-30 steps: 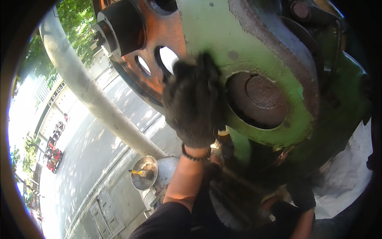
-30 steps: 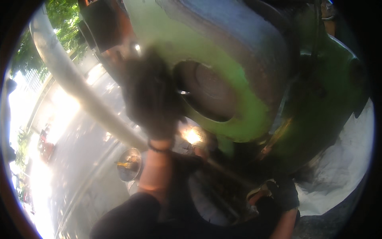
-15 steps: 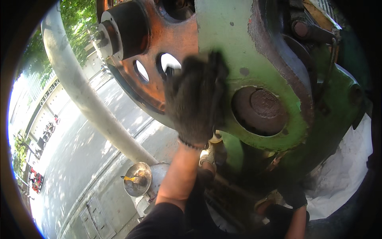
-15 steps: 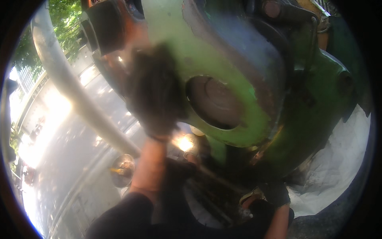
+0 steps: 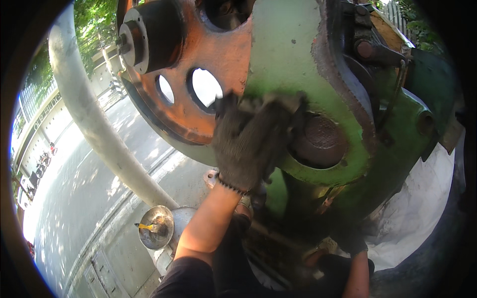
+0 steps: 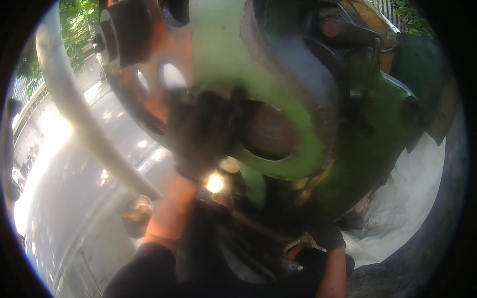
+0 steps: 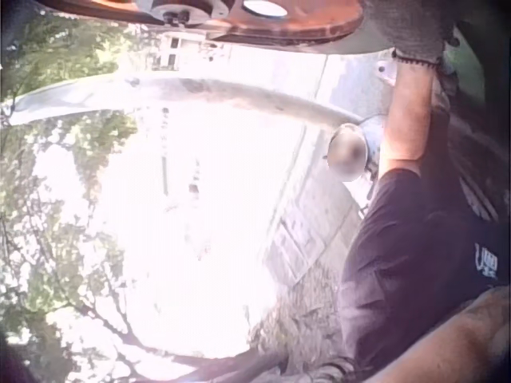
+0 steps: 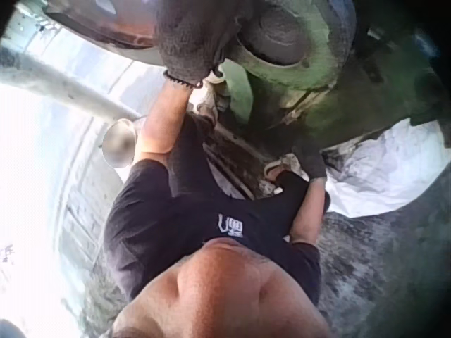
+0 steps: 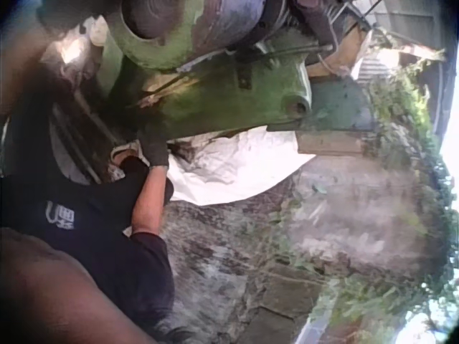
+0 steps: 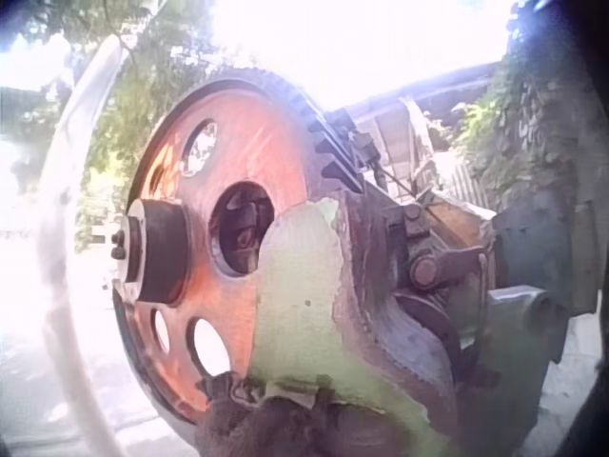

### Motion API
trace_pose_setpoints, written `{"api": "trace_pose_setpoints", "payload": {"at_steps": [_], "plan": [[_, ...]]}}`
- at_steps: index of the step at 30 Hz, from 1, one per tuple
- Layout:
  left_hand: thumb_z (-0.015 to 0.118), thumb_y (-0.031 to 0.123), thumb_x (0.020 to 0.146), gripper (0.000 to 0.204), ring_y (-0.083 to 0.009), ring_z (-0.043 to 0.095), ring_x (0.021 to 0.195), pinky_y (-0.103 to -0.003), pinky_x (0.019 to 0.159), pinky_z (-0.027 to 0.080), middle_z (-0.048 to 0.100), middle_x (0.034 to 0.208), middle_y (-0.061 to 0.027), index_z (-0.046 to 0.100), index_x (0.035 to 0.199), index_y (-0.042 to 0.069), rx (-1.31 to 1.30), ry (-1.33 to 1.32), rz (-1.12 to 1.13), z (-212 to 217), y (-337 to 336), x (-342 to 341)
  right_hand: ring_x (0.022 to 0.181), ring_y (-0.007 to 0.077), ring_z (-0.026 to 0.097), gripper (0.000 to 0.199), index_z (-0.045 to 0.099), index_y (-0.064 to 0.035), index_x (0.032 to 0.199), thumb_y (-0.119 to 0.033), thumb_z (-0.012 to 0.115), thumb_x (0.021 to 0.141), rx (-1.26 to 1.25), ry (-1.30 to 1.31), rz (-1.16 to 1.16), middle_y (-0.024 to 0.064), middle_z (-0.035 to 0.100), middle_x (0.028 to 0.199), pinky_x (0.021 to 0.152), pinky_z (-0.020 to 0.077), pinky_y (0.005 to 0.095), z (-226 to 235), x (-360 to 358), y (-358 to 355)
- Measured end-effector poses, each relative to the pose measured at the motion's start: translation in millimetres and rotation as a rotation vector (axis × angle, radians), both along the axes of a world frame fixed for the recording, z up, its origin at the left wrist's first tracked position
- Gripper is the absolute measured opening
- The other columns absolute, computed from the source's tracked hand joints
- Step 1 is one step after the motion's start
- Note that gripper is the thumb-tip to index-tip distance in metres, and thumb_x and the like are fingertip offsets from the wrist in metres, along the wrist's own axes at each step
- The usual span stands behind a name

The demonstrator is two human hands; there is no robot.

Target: The person scrapes a large green metal component with a handheld scraper, removing old paint and rust from the surface. The person works on multiple areas of the component, including around bolts and edges, while wearing gloves.

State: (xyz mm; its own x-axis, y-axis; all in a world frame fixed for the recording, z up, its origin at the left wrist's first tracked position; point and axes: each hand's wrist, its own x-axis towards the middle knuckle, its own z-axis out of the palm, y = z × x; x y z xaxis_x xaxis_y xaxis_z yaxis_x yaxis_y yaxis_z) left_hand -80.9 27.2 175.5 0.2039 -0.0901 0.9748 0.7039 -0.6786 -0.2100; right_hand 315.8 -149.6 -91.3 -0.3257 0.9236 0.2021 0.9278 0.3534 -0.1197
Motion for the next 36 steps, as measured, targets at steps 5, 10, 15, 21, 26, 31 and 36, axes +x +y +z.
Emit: {"api": "trace_pose_setpoints", "payload": {"at_steps": [5,10,15,21,26,31,36], "plan": [[0.087,0.013,0.073,0.035,-0.0313,0.068,0.088,-0.054,0.090,0.055,0.076,0.104,-0.0092,0.081,0.107,0.006,0.010,0.014,0.111,-27.9,1.6,-5.4,0.122,0.0409,0.067,0.045,0.069,-0.0112,0.137,-0.036,0.072,0.100,-0.117,0.189,-0.120,0.0187,0.071,0.131,0.102,0.0552,0.0505,1.2,-3.0,-1.0],[0.081,0.021,0.078,0.036,-0.0288,0.070,0.091,-0.045,0.074,0.056,0.073,0.104,-0.0046,0.081,0.114,0.016,0.259,0.085,-0.196,67.8,10.8,27.9,0.119,0.0420,0.068,0.043,0.071,-0.0082,0.133,-0.035,0.071,0.100,0.082,-0.064,0.012,0.0215,0.071,0.131,0.101,0.0550,0.0512,-40.9,19.9,1.8],[0.079,0.023,0.081,0.031,-0.0300,0.070,0.092,-0.043,0.078,0.057,0.072,0.103,-0.0053,0.079,0.111,0.019,0.234,-0.041,-0.224,60.2,7.3,30.9,0.119,0.0420,0.068,0.042,0.071,-0.0078,0.132,-0.035,0.071,0.100,-0.059,0.088,-0.098,0.0219,0.071,0.131,0.101,0.0550,0.0510,-4.5,4.1,10.4],[0.080,0.023,0.090,0.015,-0.0272,0.067,0.070,-0.040,0.074,0.057,0.069,0.080,-0.0065,0.071,0.083,0.013,-0.185,-0.483,0.251,-33.3,-10.4,35.2,0.118,0.0419,0.068,0.042,0.071,-0.0073,0.132,-0.035,0.070,0.100,-0.139,0.077,-0.116,0.0224,0.071,0.130,0.101,0.0549,0.0509,1.0,-5.4,21.7],[0.080,0.016,0.085,0.023,-0.0355,0.069,0.093,-0.050,0.089,0.055,0.071,0.095,-0.0106,0.074,0.107,0.011,-0.473,-0.417,-0.093,-52.6,-11.7,31.4,0.118,0.0419,0.069,0.041,0.071,-0.0069,0.131,-0.035,0.070,0.101,-0.241,0.030,-0.166,0.0228,0.071,0.130,0.101,0.0549,0.0507,8.3,-18.2,22.0],[0.075,0.011,0.087,0.023,-0.0356,0.067,0.103,-0.050,0.098,0.052,0.072,0.104,-0.0116,0.075,0.109,0.010,-0.334,-0.530,0.049,-90.5,1.7,-17.8,0.118,0.0418,0.069,0.041,0.072,-0.0065,0.130,-0.035,0.069,0.101,-0.354,-0.049,-0.092,0.0232,0.071,0.130,0.101,0.0548,0.0506,-2.0,-36.9,52.1],[0.071,0.027,0.094,0.030,-0.0388,0.066,0.102,-0.049,0.095,0.052,0.070,0.105,-0.0179,0.071,0.112,0.003,-0.275,-0.894,0.286,-208.6,95.2,-80.4,0.119,0.0414,0.069,0.039,0.073,-0.0059,0.127,-0.034,0.069,0.101,-0.486,-0.092,-0.139,0.0224,0.072,0.130,0.101,0.0551,0.0501,-27.4,7.0,15.9]]}}
